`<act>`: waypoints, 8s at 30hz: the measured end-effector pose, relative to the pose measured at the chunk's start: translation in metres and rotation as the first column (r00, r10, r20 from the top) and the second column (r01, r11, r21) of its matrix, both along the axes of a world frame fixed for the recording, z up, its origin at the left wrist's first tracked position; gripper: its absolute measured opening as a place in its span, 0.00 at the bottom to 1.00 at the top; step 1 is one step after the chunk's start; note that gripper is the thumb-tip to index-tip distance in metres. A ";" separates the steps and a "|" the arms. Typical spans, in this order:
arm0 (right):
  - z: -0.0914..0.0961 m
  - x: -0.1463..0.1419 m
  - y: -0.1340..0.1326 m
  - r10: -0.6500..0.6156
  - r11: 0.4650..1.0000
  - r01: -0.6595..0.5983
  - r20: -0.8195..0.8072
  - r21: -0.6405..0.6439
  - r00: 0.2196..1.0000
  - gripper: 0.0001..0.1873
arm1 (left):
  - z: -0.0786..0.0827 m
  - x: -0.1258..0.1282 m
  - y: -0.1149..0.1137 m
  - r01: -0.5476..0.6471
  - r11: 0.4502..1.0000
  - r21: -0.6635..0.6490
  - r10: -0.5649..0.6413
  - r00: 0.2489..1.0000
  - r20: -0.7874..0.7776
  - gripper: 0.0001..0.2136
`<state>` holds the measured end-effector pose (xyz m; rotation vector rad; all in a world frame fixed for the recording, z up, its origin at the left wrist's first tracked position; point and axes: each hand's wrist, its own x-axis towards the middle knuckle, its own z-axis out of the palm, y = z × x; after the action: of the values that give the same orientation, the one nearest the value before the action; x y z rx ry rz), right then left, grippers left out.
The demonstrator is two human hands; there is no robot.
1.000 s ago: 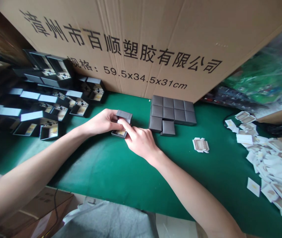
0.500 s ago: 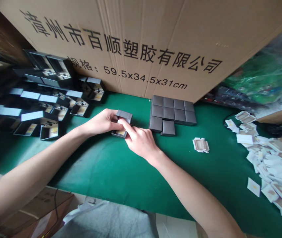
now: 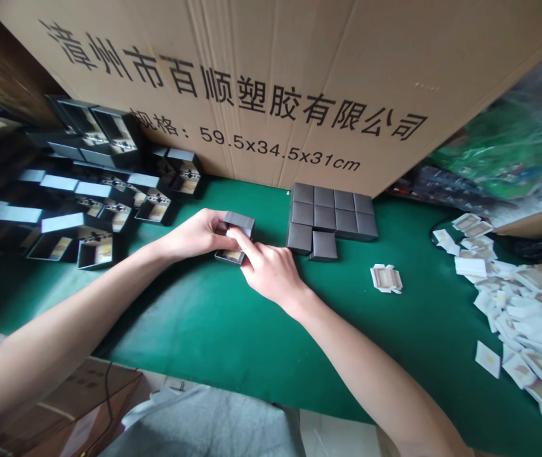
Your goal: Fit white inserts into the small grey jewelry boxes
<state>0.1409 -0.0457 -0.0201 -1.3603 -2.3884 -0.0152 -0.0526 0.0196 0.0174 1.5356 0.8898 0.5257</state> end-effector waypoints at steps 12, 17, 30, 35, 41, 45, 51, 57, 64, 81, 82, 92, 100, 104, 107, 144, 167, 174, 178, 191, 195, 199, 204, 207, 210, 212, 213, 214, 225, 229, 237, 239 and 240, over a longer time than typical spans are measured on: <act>0.000 0.000 0.000 -0.003 1.000 0.003 0.004 -0.012 1.000 0.30 | 0.001 0.000 0.000 -0.002 1.000 0.005 0.002 1.000 0.000 0.07; 0.002 0.001 0.000 -0.002 0.999 0.003 0.026 -0.038 1.000 0.31 | 0.002 0.000 -0.001 -0.003 1.000 0.004 0.003 1.000 -0.007 0.07; 0.004 -0.001 -0.002 0.047 0.999 -0.046 0.062 -0.006 0.997 0.32 | -0.004 -0.001 0.002 -0.001 1.000 -0.001 0.001 1.000 0.027 0.10; 0.004 0.003 -0.011 0.117 0.987 -0.118 0.016 0.110 0.993 0.30 | -0.001 0.000 0.000 -0.006 0.999 -0.032 0.008 0.998 0.068 0.11; -0.002 0.042 -0.036 0.098 0.963 -0.078 -0.066 0.256 0.993 0.30 | -0.001 0.001 0.001 -0.028 0.996 -0.080 0.031 0.999 0.041 0.15; 0.001 0.106 -0.051 -0.231 0.865 0.235 -0.063 0.444 0.971 0.19 | 0.000 0.001 0.000 -0.017 0.995 -0.095 0.020 0.999 0.032 0.17; 0.010 0.168 -0.062 -0.696 0.615 0.714 -0.194 0.334 0.691 0.30 | 0.001 0.002 -0.002 -0.022 0.997 -0.073 0.025 0.999 0.040 0.17; 0.006 0.175 -0.062 -0.791 0.602 0.797 -0.174 -0.045 0.587 0.34 | 0.000 0.002 -0.002 -0.011 0.997 -0.075 0.014 0.999 0.049 0.17; 0.017 0.134 -0.076 -0.513 0.858 0.492 -0.209 -0.146 0.833 0.21 | 0.000 0.003 -0.003 -0.035 0.996 -0.079 0.040 0.997 0.072 0.18; 0.010 0.004 -0.043 0.107 0.993 -0.077 -0.388 0.093 0.915 0.24 | 0.001 -0.006 0.003 -0.024 0.999 -0.021 0.026 0.998 0.055 0.16; 0.010 0.005 -0.045 0.097 0.994 -0.069 -0.387 0.084 0.917 0.23 | 0.001 -0.006 0.004 -0.021 1.000 -0.020 0.022 0.998 0.053 0.16; 0.019 0.013 -0.053 0.204 0.971 -0.231 -0.284 -0.064 0.937 0.12 | 0.001 -0.006 0.004 -0.027 0.999 -0.030 0.028 0.999 0.043 0.15; 0.017 0.017 -0.050 0.149 0.980 -0.193 -0.484 -0.042 0.862 0.12 | 0.005 -0.004 0.003 -0.031 0.999 -0.038 0.031 0.999 0.017 0.14; 0.013 0.019 -0.050 0.132 0.987 -0.158 -0.492 -0.012 0.860 0.15 | 0.000 -0.004 0.004 -0.026 0.999 -0.035 0.028 0.999 0.031 0.14; 0.012 0.019 -0.050 0.135 0.990 -0.132 -0.474 0.040 0.870 0.14 | -0.002 -0.005 0.005 -0.028 0.999 -0.034 0.029 0.999 0.039 0.14; 0.010 0.018 -0.044 0.119 0.992 -0.119 -0.451 0.029 0.884 0.20 | -0.005 -0.005 0.003 -0.034 0.995 -0.091 0.045 0.991 0.126 0.23; 0.016 0.019 -0.038 0.031 0.976 0.103 -0.585 0.193 0.811 0.19 | 0.003 0.001 -0.007 0.164 0.929 -0.332 -0.014 0.912 0.410 0.32; 0.016 0.018 -0.037 0.010 0.972 0.141 -0.634 0.187 0.773 0.18 | -0.001 0.012 -0.016 0.221 0.886 -0.407 -0.004 0.882 0.471 0.20; 0.016 0.018 -0.038 -0.033 0.974 0.168 -0.636 0.153 0.771 0.16 | 0.000 0.012 -0.020 0.261 0.840 -0.476 -0.018 0.890 0.456 0.18; 0.014 0.017 -0.034 0.004 0.979 0.124 -0.624 0.162 0.782 0.17 | -0.004 0.022 -0.023 0.177 0.872 -0.456 0.023 0.917 0.399 0.16; 0.015 0.017 -0.035 -0.012 0.981 0.124 -0.591 0.149 0.806 0.15 | -0.004 0.023 -0.023 0.174 0.875 -0.451 0.016 0.922 0.387 0.16; 0.018 0.016 -0.037 0.012 0.985 0.093 -0.588 0.148 0.809 0.15 | -0.005 0.022 -0.022 0.187 0.869 -0.459 0.004 0.924 0.383 0.16; 0.019 0.015 -0.038 0.022 0.990 0.068 -0.612 0.123 0.791 0.17 | -0.007 0.021 -0.022 0.232 0.840 -0.491 0.006 0.900 0.437 0.15; 0.019 0.015 -0.038 0.035 0.988 0.067 -0.622 0.140 0.782 0.18 | -0.006 0.022 -0.022 0.260 0.824 -0.504 0.011 0.882 0.472 0.15; 0.019 0.014 -0.038 0.013 0.983 0.104 -0.620 0.152 0.784 0.18 | -0.005 0.022 -0.023 0.284 0.806 -0.519 0.006 0.873 0.487 0.16; 0.019 0.014 -0.038 -0.002 0.980 0.123 -0.614 0.156 0.789 0.17 | -0.004 0.022 -0.023 0.286 0.795 -0.534 0.014 0.873 0.488 0.16; 0.019 0.014 -0.038 -0.003 0.979 0.125 -0.610 0.158 0.792 0.17 | -0.004 0.022 -0.024 0.286 0.791 -0.542 0.019 0.872 0.489 0.16; 0.019 0.014 -0.038 0.000 0.979 0.122 -0.606 0.161 0.795 0.17 | -0.004 0.022 -0.024 0.286 0.785 -0.549 0.025 0.871 0.490 0.15; 0.016 0.017 -0.039 0.082 0.990 0.001 -0.590 0.139 0.803 0.20 | -0.008 0.020 -0.020 0.290 0.780 -0.555 0.036 0.864 0.501 0.14; 0.014 0.018 -0.039 0.101 0.989 -0.014 -0.599 0.147 0.794 0.20 | -0.007 0.020 -0.019 0.273 0.789 -0.550 0.024 0.882 0.471 0.14; 0.014 0.018 -0.038 0.120 0.972 0.025 -0.579 0.236 0.806 0.18 | -0.009 0.019 -0.018 0.270 0.788 -0.554 -0.007 0.903 0.429 0.15; 0.013 0.018 -0.038 0.123 0.962 0.041 -0.565 0.269 0.816 0.18 | -0.010 0.018 -0.018 0.284 0.781 -0.556 -0.021 0.902 0.431 0.16; 0.013 0.018 -0.038 0.126 0.958 0.046 -0.559 0.284 0.819 0.18 | -0.010 0.018 -0.018 0.291 0.779 -0.556 -0.026 0.900 0.436 0.16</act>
<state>0.1589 -0.0841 -0.0071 -0.9949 -1.8179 0.0533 -0.0348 0.0017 0.0074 0.8435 0.5127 0.3575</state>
